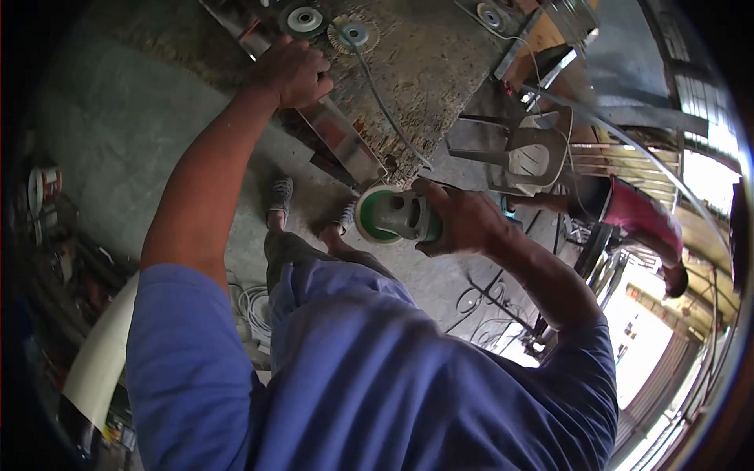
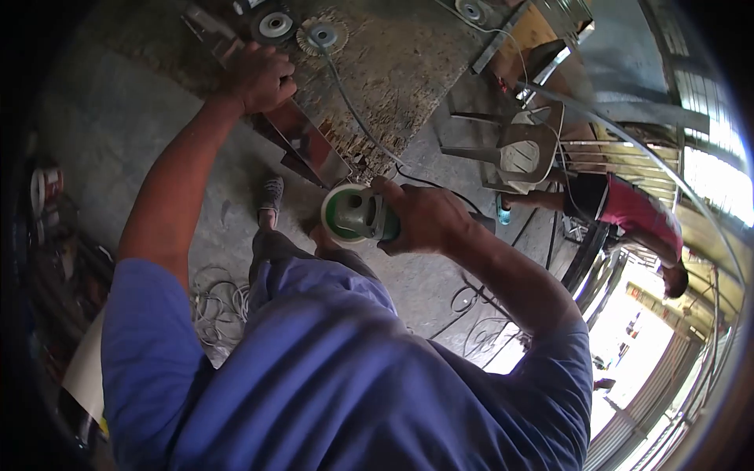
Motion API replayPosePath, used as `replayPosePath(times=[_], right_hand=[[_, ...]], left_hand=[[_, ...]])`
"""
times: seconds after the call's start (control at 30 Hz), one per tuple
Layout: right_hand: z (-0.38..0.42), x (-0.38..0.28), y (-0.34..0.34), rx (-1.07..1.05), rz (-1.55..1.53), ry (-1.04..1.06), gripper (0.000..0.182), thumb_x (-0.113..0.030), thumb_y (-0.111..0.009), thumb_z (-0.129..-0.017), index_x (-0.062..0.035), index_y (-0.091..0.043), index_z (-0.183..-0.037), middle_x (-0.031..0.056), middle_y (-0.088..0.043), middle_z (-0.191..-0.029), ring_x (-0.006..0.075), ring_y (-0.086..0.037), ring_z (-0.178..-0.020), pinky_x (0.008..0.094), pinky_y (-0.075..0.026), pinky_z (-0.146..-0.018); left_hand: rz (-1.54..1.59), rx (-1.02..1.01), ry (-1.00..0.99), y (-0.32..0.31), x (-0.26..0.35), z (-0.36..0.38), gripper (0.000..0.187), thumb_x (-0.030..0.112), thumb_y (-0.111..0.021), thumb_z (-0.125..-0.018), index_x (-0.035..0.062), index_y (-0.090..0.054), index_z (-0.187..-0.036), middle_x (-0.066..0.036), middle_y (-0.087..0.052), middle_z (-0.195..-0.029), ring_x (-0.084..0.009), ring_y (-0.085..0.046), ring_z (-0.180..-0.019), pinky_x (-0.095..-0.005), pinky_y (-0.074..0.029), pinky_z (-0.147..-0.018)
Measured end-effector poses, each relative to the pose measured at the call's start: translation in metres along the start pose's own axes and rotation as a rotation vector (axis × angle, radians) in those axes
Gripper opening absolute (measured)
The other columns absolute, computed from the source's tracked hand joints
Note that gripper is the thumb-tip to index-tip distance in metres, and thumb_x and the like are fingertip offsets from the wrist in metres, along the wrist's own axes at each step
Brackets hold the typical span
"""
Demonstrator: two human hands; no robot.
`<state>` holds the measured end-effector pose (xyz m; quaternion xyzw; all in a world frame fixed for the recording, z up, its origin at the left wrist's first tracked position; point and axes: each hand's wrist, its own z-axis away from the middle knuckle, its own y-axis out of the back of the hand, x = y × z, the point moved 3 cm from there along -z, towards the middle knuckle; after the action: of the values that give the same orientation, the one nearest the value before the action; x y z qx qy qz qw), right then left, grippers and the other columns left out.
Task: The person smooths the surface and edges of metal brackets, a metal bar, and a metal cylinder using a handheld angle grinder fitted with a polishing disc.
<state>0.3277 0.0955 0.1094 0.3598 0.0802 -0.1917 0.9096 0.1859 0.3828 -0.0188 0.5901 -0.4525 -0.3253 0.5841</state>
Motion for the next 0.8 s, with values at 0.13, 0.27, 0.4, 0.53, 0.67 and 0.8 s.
replayPosePath(times=[0.13, 0.27, 0.4, 0.53, 0.67, 0.8], right_hand=[[0.002, 0.014, 0.000, 0.064, 0.050, 0.029, 0.088, -0.039, -0.085, -0.067, -0.0139, -0.045, -0.141, 0.0205, -0.072, -0.098, 0.0392, -0.073, -0.092, 0.0484, -0.058, -0.081], [-0.008, 0.034, 0.014, 0.139, 0.088, 0.008, 0.084, -0.039, -0.085, -0.067, -0.0139, -0.046, -0.137, 0.0181, -0.072, -0.091, 0.0376, -0.074, -0.084, 0.0465, -0.059, -0.076], [-0.008, 0.016, 0.008, 0.069, 0.094, 0.098, 0.084, -0.038, -0.085, -0.067, -0.0135, -0.045, -0.137, 0.0183, -0.071, -0.086, 0.0373, -0.073, -0.085, 0.0479, -0.058, -0.077], [0.003, 0.023, -0.001, 0.065, 0.094, 0.041, 0.086, -0.041, -0.085, -0.068, -0.0127, -0.045, -0.139, 0.0185, -0.070, -0.092, 0.0389, -0.072, -0.086, 0.0484, -0.057, -0.076], [0.026, 0.030, -0.006, 0.064, 0.144, 0.071, 0.091, -0.042, -0.086, -0.068, -0.0125, -0.043, -0.142, 0.0189, -0.070, -0.094, 0.0401, -0.072, -0.085, 0.0480, -0.057, -0.075], [0.017, 0.023, -0.010, 0.076, 0.088, 0.080, 0.091, -0.042, -0.085, -0.069, -0.0124, -0.042, -0.144, 0.0192, -0.069, -0.092, 0.0399, -0.072, -0.085, 0.0482, -0.057, -0.073]], left_hand=[[0.014, -0.033, 0.019, 0.000, 0.001, 0.002, 0.026, 0.036, -0.062, -0.085, 0.0114, -0.071, -0.082, -0.003, -0.068, -0.092, -0.0262, -0.063, -0.098, -0.0433, -0.044, -0.094], [-0.022, 0.039, 0.009, -0.002, 0.001, 0.003, 0.026, 0.034, -0.061, -0.087, 0.0119, -0.071, -0.078, -0.003, -0.068, -0.087, -0.0258, -0.063, -0.095, -0.0436, -0.044, -0.095], [-0.008, 0.025, 0.026, 0.001, 0.002, 0.002, 0.027, 0.036, -0.061, -0.087, 0.0120, -0.073, -0.081, -0.004, -0.068, -0.086, -0.0264, -0.063, -0.097, -0.0435, -0.044, -0.095], [0.003, 0.023, 0.039, 0.003, 0.002, 0.003, 0.029, 0.037, -0.061, -0.086, 0.0122, -0.075, -0.085, -0.005, -0.069, -0.089, -0.0262, -0.063, -0.100, -0.0432, -0.044, -0.096], [-0.010, -0.012, 0.041, 0.002, 0.002, 0.002, 0.031, 0.038, -0.061, -0.086, 0.0123, -0.077, -0.094, -0.006, -0.071, -0.097, -0.0254, -0.063, -0.102, -0.0431, -0.044, -0.097], [-0.021, 0.003, 0.018, -0.003, -0.001, 0.001, 0.034, 0.039, -0.061, -0.087, 0.0122, -0.077, -0.100, -0.005, -0.071, -0.101, -0.0253, -0.062, -0.104, -0.0430, -0.044, -0.097]])
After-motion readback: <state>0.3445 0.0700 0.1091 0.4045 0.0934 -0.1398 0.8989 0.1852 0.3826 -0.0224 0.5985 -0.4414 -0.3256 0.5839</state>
